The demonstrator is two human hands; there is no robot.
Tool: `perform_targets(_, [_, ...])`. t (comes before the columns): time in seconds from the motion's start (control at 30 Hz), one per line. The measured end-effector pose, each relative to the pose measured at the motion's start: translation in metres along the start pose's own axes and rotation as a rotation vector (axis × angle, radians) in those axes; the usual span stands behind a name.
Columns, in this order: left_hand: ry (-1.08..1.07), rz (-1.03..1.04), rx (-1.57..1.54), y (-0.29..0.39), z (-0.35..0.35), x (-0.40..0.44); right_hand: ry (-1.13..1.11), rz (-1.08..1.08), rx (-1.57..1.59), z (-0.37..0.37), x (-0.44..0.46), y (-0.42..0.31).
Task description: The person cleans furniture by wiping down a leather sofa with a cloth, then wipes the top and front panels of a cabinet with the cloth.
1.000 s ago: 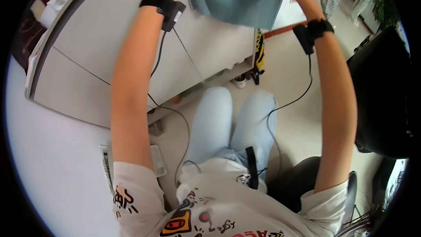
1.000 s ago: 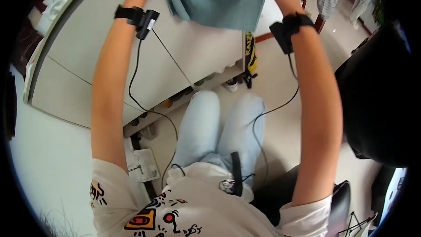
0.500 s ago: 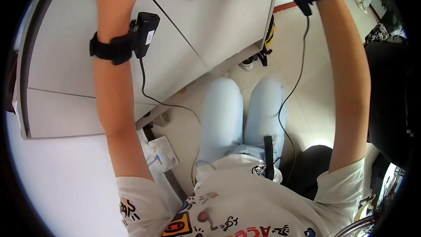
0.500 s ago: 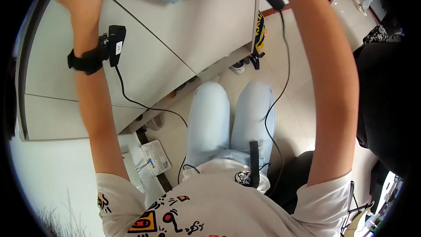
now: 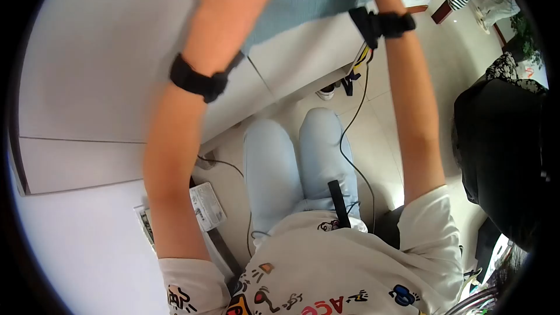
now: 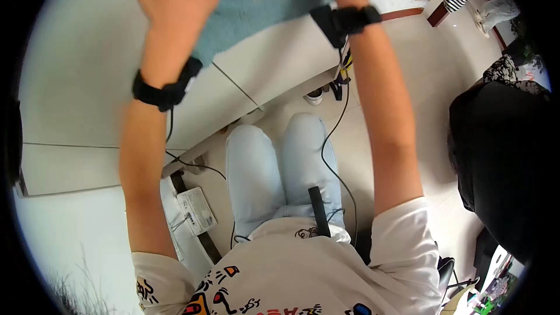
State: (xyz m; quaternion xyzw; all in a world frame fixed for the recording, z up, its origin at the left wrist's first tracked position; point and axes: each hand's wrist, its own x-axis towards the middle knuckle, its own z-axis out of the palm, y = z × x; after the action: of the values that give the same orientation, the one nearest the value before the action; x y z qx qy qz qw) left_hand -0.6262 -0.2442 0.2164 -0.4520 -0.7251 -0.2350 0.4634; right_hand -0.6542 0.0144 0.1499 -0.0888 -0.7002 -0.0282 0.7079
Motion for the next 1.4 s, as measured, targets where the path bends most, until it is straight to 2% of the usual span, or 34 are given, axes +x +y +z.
perform_targets(0.03, [-0.099,-0.013,-0.017,0.005,0.003,-0.007,-0.042,0.034,-0.034,0.001,-0.032,0.012])
perform_targets(0.1, [-0.116,0.193,0.366,0.004,0.048,-0.052,-0.076,0.009,-0.060,-0.003,-0.105,0.032])
perform_targets(0.13, [-0.159,0.244,0.404,0.010,0.061,-0.074,0.097,0.015,0.197,-0.033,-0.090,-0.001])
perform_targets(0.17, [-0.196,0.298,0.446,0.016,0.073,-0.097,-0.231,0.134,0.196,-0.038,-0.143,0.013])
perform_targets(0.23, [-0.392,0.445,0.617,0.023,0.106,-0.158,-0.423,0.233,0.088,-0.049,-0.225,0.022])
perform_targets(0.3, [-0.528,0.617,0.630,0.024,0.128,-0.218,-0.628,0.324,0.024,-0.065,-0.307,0.020])
perform_targets(0.33, [-0.551,0.614,0.555,0.024,0.135,-0.246,-0.788,0.394,-0.065,-0.081,-0.333,0.011])
perform_targets(0.37, [-0.602,0.617,0.470,0.022,0.140,-0.262,-0.849,0.492,-0.068,-0.106,-0.333,-0.008])
perform_targets(0.43, [-0.558,0.550,0.380,0.021,0.132,-0.265,-0.776,0.571,0.012,-0.127,-0.347,-0.015])
perform_targets(0.5, [-0.555,0.443,0.338,0.028,0.113,-0.251,-0.916,0.702,0.053,-0.150,-0.317,-0.016])
perform_targets(0.53, [-0.520,0.366,0.302,0.026,0.103,-0.239,-0.687,0.480,0.033,-0.147,-0.318,-0.008])
perform_targets(0.57, [-0.487,0.284,0.268,0.026,0.088,-0.225,-0.704,0.493,0.055,-0.150,-0.296,-0.006])
perform_targets(0.6, [-0.455,0.199,0.231,0.023,0.072,-0.211,-0.612,0.422,0.074,-0.150,-0.269,-0.005])
perform_targets(0.63, [-0.374,0.163,0.230,0.019,0.053,-0.196,-0.649,0.429,0.083,-0.155,-0.236,-0.008])
perform_targets(0.7, [-0.204,0.075,0.226,0.013,0.018,-0.163,-0.520,0.331,0.148,-0.154,-0.179,-0.011])
perform_targets(0.8, [0.006,0.015,0.279,0.003,-0.040,-0.113,-0.382,0.207,0.261,-0.149,-0.091,-0.033])
perform_targets(0.97, [0.246,-0.140,0.415,-0.030,-0.088,-0.063,-0.156,-0.058,0.360,-0.135,0.017,-0.083])
perform_targets(1.1, [0.367,-0.135,0.513,-0.078,-0.101,-0.049,-0.237,-0.199,0.346,-0.119,0.054,-0.118])
perform_targets(1.23, [0.295,-0.027,0.507,-0.102,-0.124,-0.063,-0.318,-0.108,0.340,-0.111,0.061,-0.146])
perform_targets(1.3, [0.282,-0.043,0.539,-0.113,-0.137,-0.070,-0.340,-0.041,0.325,-0.119,0.056,-0.161])
perform_targets(1.33, [0.269,-0.056,0.548,-0.115,-0.145,-0.077,-0.431,-0.024,0.351,-0.132,0.062,-0.174])
perform_targets(1.4, [0.277,-0.134,0.577,-0.124,-0.163,-0.088,-0.427,-0.099,0.366,-0.131,0.064,-0.192])
